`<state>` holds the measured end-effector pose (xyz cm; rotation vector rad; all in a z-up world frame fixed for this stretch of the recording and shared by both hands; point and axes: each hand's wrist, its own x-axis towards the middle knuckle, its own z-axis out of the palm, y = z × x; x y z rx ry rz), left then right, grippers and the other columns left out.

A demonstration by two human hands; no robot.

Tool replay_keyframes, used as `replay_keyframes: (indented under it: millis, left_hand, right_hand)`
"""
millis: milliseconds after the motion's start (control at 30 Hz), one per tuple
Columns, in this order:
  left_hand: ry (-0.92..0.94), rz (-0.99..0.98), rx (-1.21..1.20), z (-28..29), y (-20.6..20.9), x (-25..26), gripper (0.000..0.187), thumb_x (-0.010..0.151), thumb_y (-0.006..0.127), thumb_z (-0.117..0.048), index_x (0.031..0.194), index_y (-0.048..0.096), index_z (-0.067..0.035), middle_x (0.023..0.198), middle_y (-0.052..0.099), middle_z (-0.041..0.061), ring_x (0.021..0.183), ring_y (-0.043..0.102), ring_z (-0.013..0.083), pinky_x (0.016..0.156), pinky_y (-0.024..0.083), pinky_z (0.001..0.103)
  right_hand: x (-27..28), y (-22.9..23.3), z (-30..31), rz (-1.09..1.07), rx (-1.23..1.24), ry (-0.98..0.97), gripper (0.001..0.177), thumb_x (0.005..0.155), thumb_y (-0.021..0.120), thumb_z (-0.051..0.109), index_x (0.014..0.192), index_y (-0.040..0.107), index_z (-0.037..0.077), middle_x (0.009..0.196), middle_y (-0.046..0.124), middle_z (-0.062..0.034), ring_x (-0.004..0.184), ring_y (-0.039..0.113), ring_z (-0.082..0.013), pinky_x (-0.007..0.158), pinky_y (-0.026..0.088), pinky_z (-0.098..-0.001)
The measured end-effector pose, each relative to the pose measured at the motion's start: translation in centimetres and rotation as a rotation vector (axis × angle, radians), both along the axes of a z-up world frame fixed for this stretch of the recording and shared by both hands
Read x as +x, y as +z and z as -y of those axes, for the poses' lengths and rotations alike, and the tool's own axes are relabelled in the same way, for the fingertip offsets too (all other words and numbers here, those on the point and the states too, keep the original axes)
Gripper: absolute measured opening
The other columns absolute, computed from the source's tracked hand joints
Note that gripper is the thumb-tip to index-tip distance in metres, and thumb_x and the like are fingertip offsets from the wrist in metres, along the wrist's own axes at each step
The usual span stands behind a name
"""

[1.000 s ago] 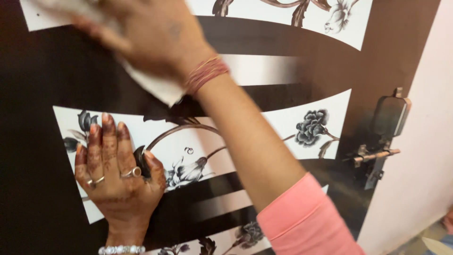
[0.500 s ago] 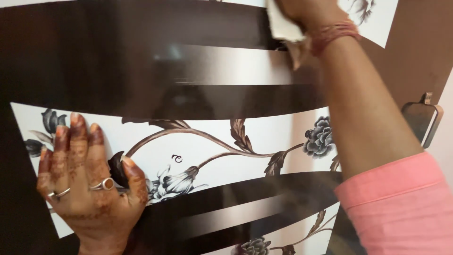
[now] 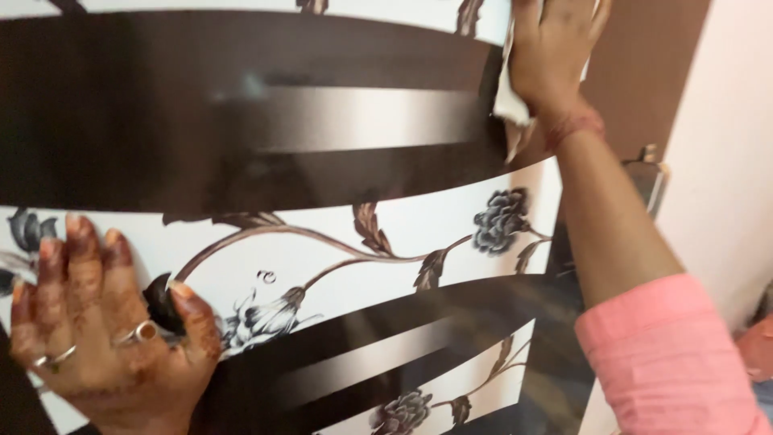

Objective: The person wipes a dark brown door with a floral pattern using a light-colored cloth. They repeatedly rub the surface with their right hand while holding the door with their left hand.

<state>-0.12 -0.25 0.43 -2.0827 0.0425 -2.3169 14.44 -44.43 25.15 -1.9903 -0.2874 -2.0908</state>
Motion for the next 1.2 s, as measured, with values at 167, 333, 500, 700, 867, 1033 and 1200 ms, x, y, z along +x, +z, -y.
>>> replay_keyframes:
  millis: [167, 333, 500, 700, 867, 1033, 1200]
  left_hand:
    - [-0.026, 0.038, 0.066, -0.3, -0.4, 0.0, 0.055, 0.107, 0.045, -0.027, 0.139, 0.063, 0.015, 0.155, 0.056, 0.027, 0.146, 0.052, 0.0396, 0.125, 0.039, 0.046]
    - [-0.080, 0.010, 0.058, -0.7, -2.2, 0.9, 0.047, 0.114, 0.040, -0.020, 0.144, 0.049, 0.015, 0.143, 0.055, 0.031, 0.128, 0.059, 0.0374, 0.115, 0.054, 0.039]
    - [-0.082, -0.180, -0.096, -1.3, -4.6, 3.9, 0.044, 0.111, 0.049, -0.019, 0.139, 0.060, 0.014, 0.107, 0.065, 0.025, 0.091, 0.067, 0.0318, 0.082, 0.058, 0.035]
    - [-0.368, -0.346, -0.230, -1.4, -7.0, 7.7, 0.029, 0.114, 0.052, -0.016, 0.113, 0.065, 0.010, 0.080, 0.064, 0.017, 0.068, 0.067, 0.0257, 0.061, 0.053, 0.031]
    - [-0.430, -0.352, -0.223, -1.3, -7.2, 8.1, 0.030, 0.117, 0.050, -0.011, 0.098, 0.063, 0.007, 0.069, 0.060, 0.011, 0.060, 0.063, 0.0212, 0.053, 0.047, 0.028]
    - [-0.496, -0.350, -0.183, -1.4, -6.3, 7.3, 0.042, 0.121, 0.048, -0.006, 0.083, 0.061, 0.004, 0.059, 0.055, 0.005, 0.051, 0.060, 0.0167, 0.045, 0.042, 0.025]
    - [-0.507, -0.275, -0.125, -0.9, -5.1, 5.0, 0.028, 0.116, 0.042, -0.012, 0.098, 0.057, 0.005, 0.080, 0.058, 0.007, 0.071, 0.064, 0.0177, 0.061, 0.050, 0.022]
  right_hand:
    - [-1.7, -4.8, -0.6, -0.086, 0.160, -0.014, 0.067, 0.114, 0.030, 0.056, 0.169, 0.021, 0.019, 0.178, 0.015, -0.0113, 0.165, 0.009, -0.0337, 0.132, 0.002, -0.0555]
    - [-2.2, -9.4, 0.2, -0.102, 0.223, -0.002, 0.067, 0.113, 0.028, 0.055, 0.169, 0.020, 0.020, 0.176, 0.015, -0.0124, 0.164, 0.011, -0.0343, 0.129, 0.004, -0.0584]
    - [-2.2, -15.5, 1.0, -0.115, 0.275, 0.006, 0.064, 0.113, 0.029, 0.049, 0.168, 0.020, 0.016, 0.175, 0.015, -0.0146, 0.163, 0.012, -0.0376, 0.129, 0.007, -0.0575]
    - [-3.3, -23.7, 1.3, -0.096, 0.280, 0.076, 0.064, 0.113, 0.032, 0.042, 0.165, 0.023, 0.006, 0.173, 0.014, -0.0191, 0.161, 0.012, -0.0413, 0.131, 0.012, -0.0504]
    - [-3.8, -28.5, 0.8, -0.086, 0.388, 0.085, 0.064, 0.111, 0.031, 0.041, 0.162, 0.026, 0.003, 0.173, 0.013, -0.0218, 0.159, 0.015, -0.0407, 0.128, 0.013, -0.0488]
    - [-3.4, -32.7, -0.2, -0.144, 0.590, -0.021, 0.063, 0.110, 0.030, 0.038, 0.160, 0.027, 0.000, 0.171, 0.013, -0.0233, 0.157, 0.013, -0.0428, 0.127, 0.009, -0.0510]
    - [-3.9, -35.6, -3.5, -0.168, 0.589, 0.018, 0.064, 0.110, 0.030, 0.035, 0.160, 0.022, -0.004, 0.168, 0.012, -0.0288, 0.156, 0.012, -0.0453, 0.125, 0.012, -0.0509]
